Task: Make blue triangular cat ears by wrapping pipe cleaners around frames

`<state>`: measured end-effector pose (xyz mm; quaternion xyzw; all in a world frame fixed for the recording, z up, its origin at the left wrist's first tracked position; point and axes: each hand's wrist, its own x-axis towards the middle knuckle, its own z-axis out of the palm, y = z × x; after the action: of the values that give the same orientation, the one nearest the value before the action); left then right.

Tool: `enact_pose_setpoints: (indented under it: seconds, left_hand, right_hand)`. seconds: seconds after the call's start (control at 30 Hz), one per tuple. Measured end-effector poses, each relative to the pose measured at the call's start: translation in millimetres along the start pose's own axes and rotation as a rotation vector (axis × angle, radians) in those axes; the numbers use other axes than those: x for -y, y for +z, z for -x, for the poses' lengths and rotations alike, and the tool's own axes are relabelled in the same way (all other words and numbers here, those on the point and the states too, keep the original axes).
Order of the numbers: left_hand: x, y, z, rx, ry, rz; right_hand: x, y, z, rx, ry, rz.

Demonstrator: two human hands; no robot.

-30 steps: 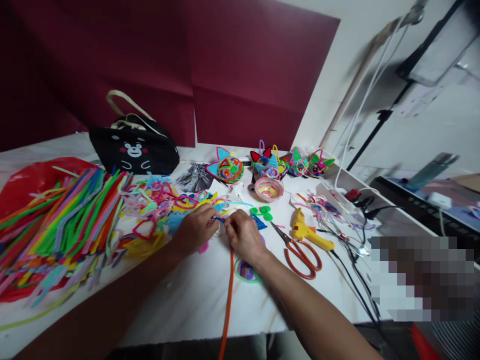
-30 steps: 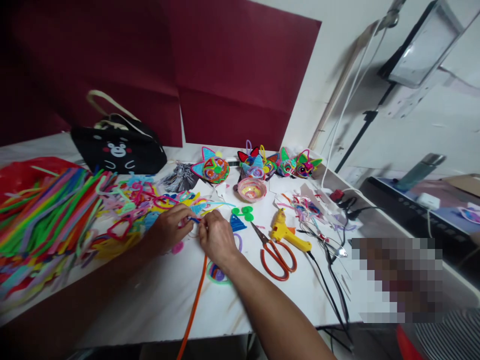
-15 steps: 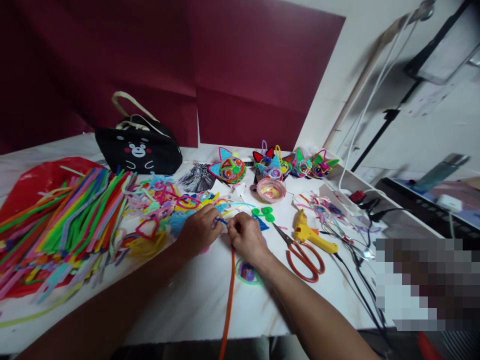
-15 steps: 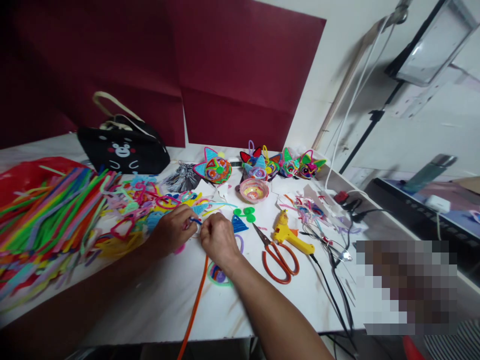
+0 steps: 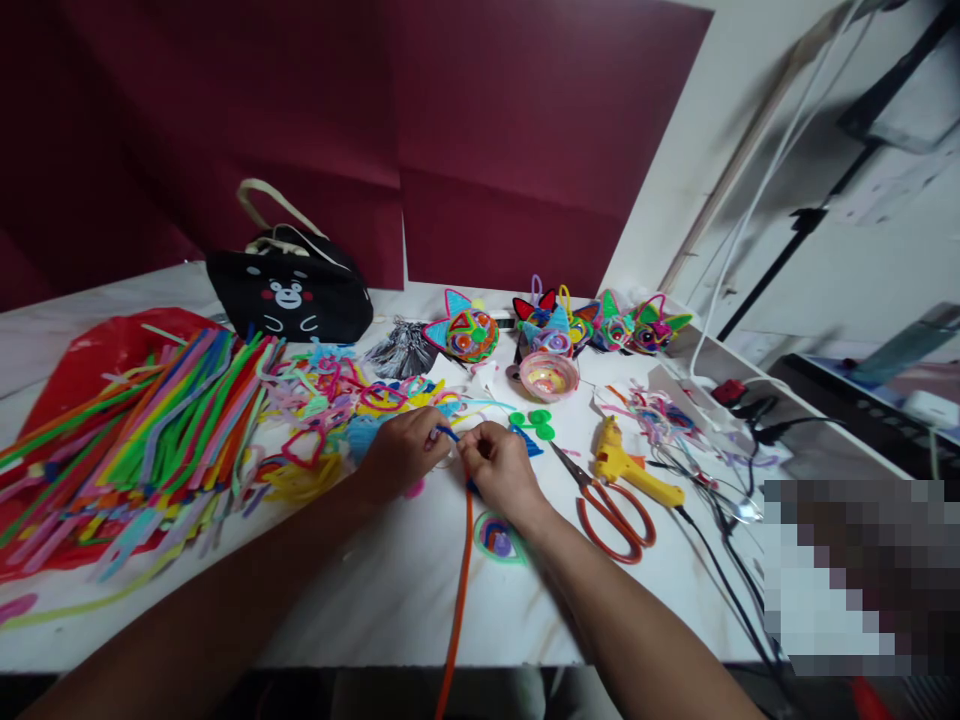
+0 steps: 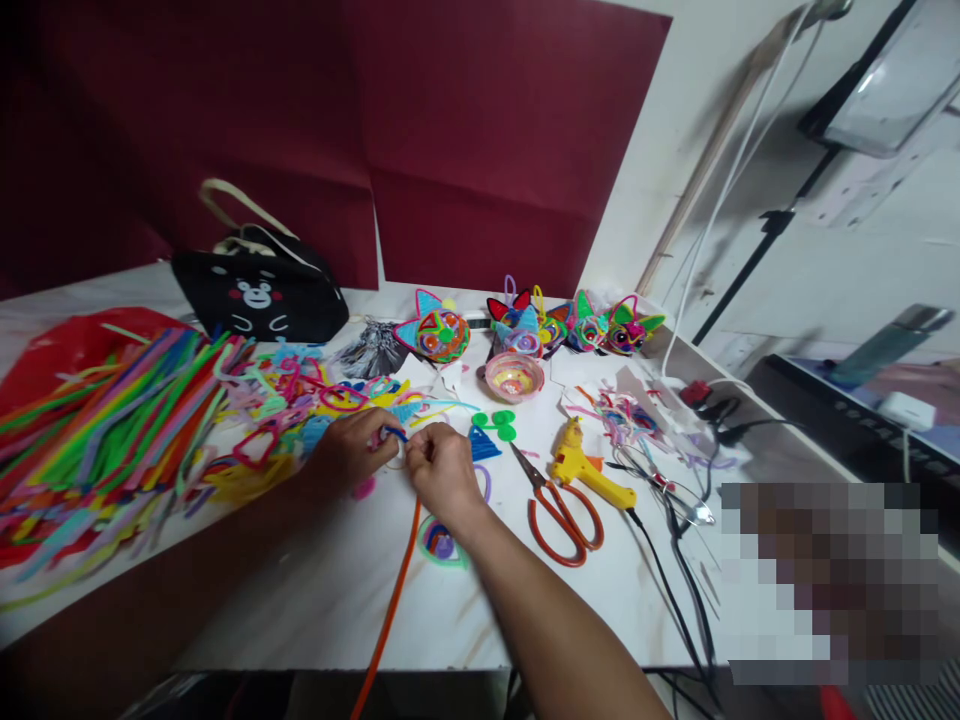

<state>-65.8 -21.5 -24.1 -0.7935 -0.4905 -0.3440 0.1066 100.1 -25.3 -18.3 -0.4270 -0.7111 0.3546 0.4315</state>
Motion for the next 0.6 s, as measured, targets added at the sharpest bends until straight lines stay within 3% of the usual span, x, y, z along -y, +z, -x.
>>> enact_pose_setpoints:
  seconds: [0.13,0.23,0.3,0.47,0.6]
  left_hand:
    - [-2.2,1.0,-0.8,0.009,0.036,-0.069]
    - [-5.7,-2.7,-4.2,-0.022,-0.006,0.047]
    - [-7.9,-7.0,-6.8,-0.016,-0.079,0.224]
    - [-8.8,-13.1,-8.9,0.124,-0.401,0.748]
    - [-4.2,-9.7,-7.2,0.182,-0.543,0.766]
  right_hand:
    - [-3.9,1.7,-2.1,0.030,0.095,-0.102]
    - [-5.7,3.1,-3.2,0.047,0.161,-0.223]
    - [-5.4,3.8,-3.5,0.051,0.199,-0.308]
    - [-4.5,3.8,-4.3,0.041,0.179,-0.369]
    - [-8.5,4.2,-6.8,0.011,0.155,-0.363]
